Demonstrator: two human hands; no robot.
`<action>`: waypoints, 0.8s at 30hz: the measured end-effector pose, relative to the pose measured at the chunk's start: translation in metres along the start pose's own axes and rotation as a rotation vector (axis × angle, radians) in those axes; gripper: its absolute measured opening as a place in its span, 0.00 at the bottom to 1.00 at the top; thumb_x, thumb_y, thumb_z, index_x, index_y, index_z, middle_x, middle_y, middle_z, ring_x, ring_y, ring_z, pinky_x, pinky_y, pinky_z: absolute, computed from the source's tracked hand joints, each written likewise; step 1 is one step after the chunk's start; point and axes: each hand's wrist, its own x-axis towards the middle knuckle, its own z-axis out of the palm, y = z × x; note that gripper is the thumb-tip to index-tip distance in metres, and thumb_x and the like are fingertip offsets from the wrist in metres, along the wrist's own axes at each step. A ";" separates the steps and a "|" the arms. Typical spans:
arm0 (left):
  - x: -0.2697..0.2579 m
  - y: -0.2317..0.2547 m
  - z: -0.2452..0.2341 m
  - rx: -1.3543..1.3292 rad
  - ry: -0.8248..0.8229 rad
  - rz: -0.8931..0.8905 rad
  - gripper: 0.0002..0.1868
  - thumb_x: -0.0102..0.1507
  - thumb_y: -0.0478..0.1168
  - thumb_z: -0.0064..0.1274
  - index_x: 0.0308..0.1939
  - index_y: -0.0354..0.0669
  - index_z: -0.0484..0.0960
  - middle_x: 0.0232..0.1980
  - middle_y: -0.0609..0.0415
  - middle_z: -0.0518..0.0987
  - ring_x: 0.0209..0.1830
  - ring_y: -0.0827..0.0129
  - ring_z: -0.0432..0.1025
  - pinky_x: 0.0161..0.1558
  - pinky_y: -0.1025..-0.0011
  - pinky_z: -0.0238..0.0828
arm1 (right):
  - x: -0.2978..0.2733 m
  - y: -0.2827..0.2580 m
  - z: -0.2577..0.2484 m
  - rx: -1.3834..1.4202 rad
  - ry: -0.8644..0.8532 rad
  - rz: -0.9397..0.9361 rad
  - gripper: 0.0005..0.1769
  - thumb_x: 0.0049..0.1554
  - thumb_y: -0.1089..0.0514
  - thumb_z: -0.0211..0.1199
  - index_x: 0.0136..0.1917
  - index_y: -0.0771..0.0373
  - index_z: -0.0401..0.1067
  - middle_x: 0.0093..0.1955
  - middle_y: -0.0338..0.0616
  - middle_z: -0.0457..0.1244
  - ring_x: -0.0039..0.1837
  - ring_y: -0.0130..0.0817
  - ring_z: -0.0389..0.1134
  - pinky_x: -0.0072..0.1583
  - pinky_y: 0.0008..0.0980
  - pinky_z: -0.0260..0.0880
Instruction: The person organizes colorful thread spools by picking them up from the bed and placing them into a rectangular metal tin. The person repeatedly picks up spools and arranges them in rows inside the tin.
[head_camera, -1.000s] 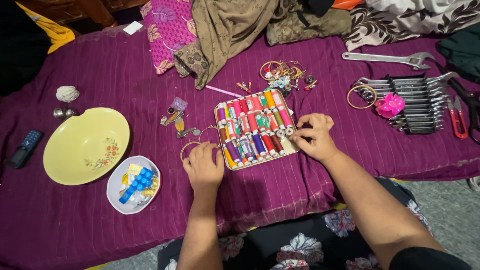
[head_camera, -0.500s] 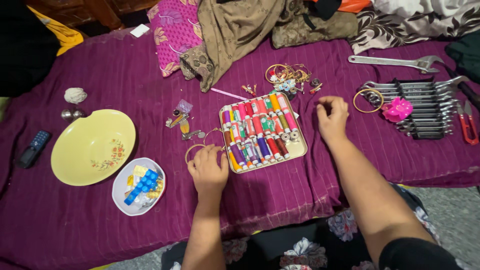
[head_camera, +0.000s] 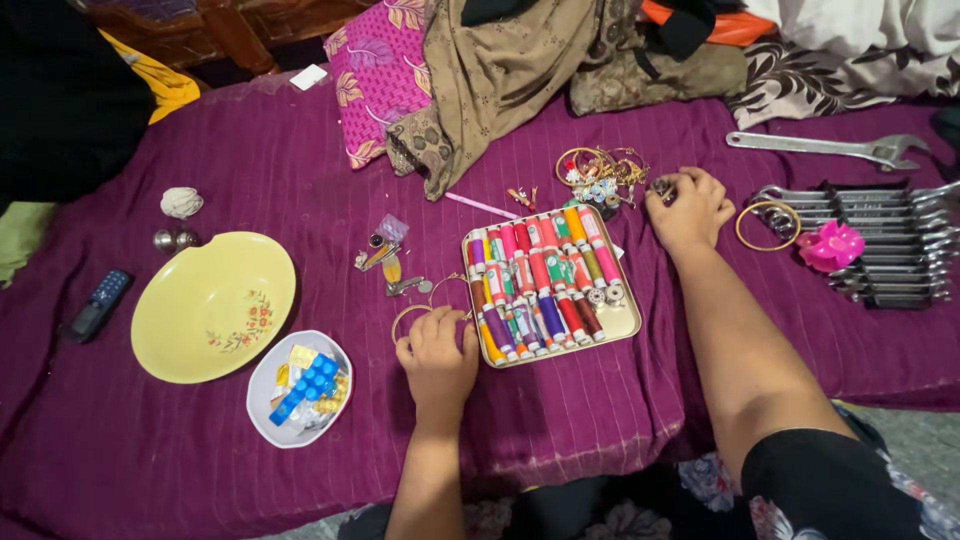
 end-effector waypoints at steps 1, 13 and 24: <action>-0.001 0.000 -0.001 -0.003 0.001 0.006 0.14 0.61 0.46 0.59 0.49 0.48 0.83 0.55 0.58 0.80 0.60 0.64 0.71 0.59 0.55 0.58 | 0.000 0.003 0.001 0.042 0.047 -0.034 0.18 0.53 0.46 0.72 0.53 0.55 0.79 0.67 0.43 0.61 0.72 0.46 0.53 0.69 0.51 0.43; -0.005 -0.005 0.007 -0.022 -0.144 -0.107 0.15 0.62 0.49 0.56 0.51 0.52 0.83 0.59 0.60 0.79 0.64 0.65 0.68 0.63 0.53 0.55 | -0.073 0.026 -0.035 0.364 0.092 -0.358 0.13 0.55 0.57 0.72 0.53 0.56 0.77 0.58 0.44 0.66 0.64 0.46 0.61 0.66 0.45 0.60; -0.008 -0.010 0.012 -0.017 -0.202 -0.125 0.17 0.63 0.51 0.54 0.53 0.52 0.83 0.61 0.59 0.78 0.66 0.64 0.66 0.64 0.52 0.53 | -0.090 0.014 -0.047 0.368 0.048 -0.245 0.23 0.57 0.51 0.69 0.64 0.56 0.70 0.61 0.41 0.64 0.66 0.42 0.61 0.70 0.46 0.49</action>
